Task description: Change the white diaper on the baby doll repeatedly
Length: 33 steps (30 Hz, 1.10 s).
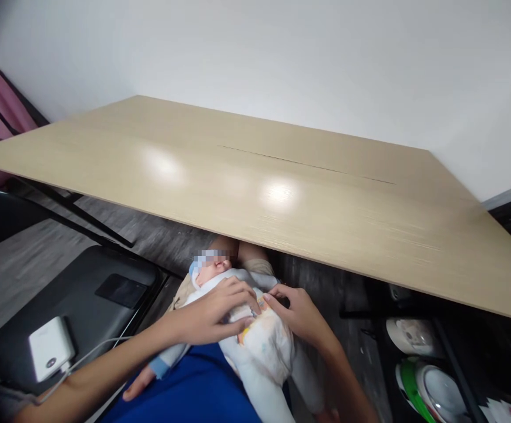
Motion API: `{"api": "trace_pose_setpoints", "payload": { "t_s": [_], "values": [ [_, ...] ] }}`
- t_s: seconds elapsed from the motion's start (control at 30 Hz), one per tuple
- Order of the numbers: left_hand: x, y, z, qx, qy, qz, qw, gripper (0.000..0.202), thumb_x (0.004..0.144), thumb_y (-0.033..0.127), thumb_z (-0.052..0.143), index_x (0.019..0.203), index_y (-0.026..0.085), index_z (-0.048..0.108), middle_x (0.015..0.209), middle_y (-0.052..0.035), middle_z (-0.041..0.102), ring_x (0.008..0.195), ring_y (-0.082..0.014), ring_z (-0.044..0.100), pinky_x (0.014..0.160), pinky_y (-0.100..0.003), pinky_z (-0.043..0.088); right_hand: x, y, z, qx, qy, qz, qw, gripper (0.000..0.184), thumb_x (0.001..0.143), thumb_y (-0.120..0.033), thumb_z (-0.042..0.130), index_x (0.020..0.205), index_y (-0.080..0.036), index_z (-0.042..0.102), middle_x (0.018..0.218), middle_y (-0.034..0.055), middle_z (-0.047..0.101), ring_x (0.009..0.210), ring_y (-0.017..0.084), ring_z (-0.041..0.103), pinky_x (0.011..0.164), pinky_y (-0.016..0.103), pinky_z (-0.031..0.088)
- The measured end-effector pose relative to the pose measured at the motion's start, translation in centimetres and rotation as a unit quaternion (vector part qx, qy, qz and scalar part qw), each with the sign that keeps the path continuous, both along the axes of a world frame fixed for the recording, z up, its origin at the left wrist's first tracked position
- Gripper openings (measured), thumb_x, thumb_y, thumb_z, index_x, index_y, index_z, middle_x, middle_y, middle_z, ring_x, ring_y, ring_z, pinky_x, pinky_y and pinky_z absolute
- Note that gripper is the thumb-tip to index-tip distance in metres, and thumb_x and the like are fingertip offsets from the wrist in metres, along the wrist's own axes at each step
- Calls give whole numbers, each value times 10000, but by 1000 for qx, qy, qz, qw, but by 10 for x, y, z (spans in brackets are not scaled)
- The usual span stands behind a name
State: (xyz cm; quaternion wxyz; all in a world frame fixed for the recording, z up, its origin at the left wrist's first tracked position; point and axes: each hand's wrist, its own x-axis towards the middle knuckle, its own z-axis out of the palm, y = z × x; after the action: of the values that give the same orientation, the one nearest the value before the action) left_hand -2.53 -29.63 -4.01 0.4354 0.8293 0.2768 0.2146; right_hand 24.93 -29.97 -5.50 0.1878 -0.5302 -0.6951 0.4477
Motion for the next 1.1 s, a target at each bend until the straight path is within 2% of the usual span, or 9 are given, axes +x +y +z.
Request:
{"api": "trace_pose_setpoints", "payload": {
  "t_s": [0.17, 0.33, 0.43, 0.53, 0.63, 0.73, 0.83, 0.97, 1.1],
  "values": [
    [0, 7, -16, -28, -35, -11, 999, 236, 1082, 449, 723, 1229, 266, 751, 1278, -75, 758, 1231, -272, 643, 1160, -433, 448, 5, -2, -16, 13, 6, -42, 999, 432, 1067, -563, 642, 863, -208, 778, 852, 39, 826, 839, 249, 751, 756, 332, 520],
    [-8, 5, -21, -70, -83, 5, 994, 191, 1098, 424, 719, 1184, 257, 752, 1236, -58, 782, 1227, -251, 676, 1149, -401, 463, 21, 8, -53, 12, -24, -92, 995, 459, 1044, -636, 596, 844, -238, 710, 850, 56, 819, 856, 273, 770, 810, 376, 566],
    [-6, 2, -24, -71, -82, 36, 993, 181, 1107, 417, 708, 1131, 239, 731, 1174, -47, 769, 1168, -233, 676, 1099, -378, 474, 25, 15, -62, 46, -32, -130, 990, 388, 1020, -612, 616, 1009, -246, 743, 1047, 99, 852, 976, 303, 795, 941, 450, 605],
    [-4, -3, -24, -58, -69, 50, 995, 166, 1131, 400, 666, 1142, 240, 710, 1190, -46, 747, 1175, -232, 654, 1107, -380, 464, 14, 17, -46, 45, 27, -71, 996, 478, 1052, -551, 636, 1407, -237, 699, 1409, 143, 790, 1210, 306, 776, 1099, 488, 594],
    [-9, -12, -18, -64, -72, 66, 993, 171, 1157, 398, 615, 1189, 244, 683, 1226, -54, 721, 1192, -230, 646, 1119, -382, 471, -8, 14, -16, 35, 62, 67, 995, 452, 1103, -479, 628, 1501, -273, 683, 1504, 113, 735, 1387, 291, 698, 1222, 469, 524],
    [-23, -28, -10, -72, -64, 102, 990, 187, 1174, 402, 576, 1210, 244, 670, 1222, -60, 694, 1178, -225, 637, 1102, -378, 483, -22, 7, 7, 61, 39, 101, 992, 289, 1095, -443, 659, 1302, -277, 774, 1342, 81, 759, 1272, 278, 715, 1147, 421, 545],
    [-45, -47, -2, -80, -22, 90, 992, 189, 1179, 393, 561, 1187, 243, 675, 1193, -56, 691, 1138, -215, 630, 1079, -366, 488, -14, -5, 19, 54, 12, 30, 998, 326, 1107, -519, 622, 1007, -235, 748, 1037, 51, 743, 976, 238, 703, 904, 350, 561],
    [-63, -59, 7, -107, 4, 13, 994, 188, 1138, 414, 645, 1095, 243, 709, 1058, -37, 749, 1109, -219, 648, 1046, -342, 511, 26, -36, 28, -56, 24, -39, 997, 623, 1103, -740, 519, 779, -216, 607, 757, 4, 605, 720, 177, 544, 662, 295, 437],
    [-35, -34, 15, -64, 12, -24, 998, 277, 1164, 464, 577, 1107, 248, 742, 757, 17, 712, 874, -200, 652, 1065, -382, 499, 56, -68, 28, -207, 65, -29, 976, 772, 1013, -913, 476, 734, -208, 616, 682, 4, 574, 660, 171, 503, 616, 293, 410]
  ]
}}
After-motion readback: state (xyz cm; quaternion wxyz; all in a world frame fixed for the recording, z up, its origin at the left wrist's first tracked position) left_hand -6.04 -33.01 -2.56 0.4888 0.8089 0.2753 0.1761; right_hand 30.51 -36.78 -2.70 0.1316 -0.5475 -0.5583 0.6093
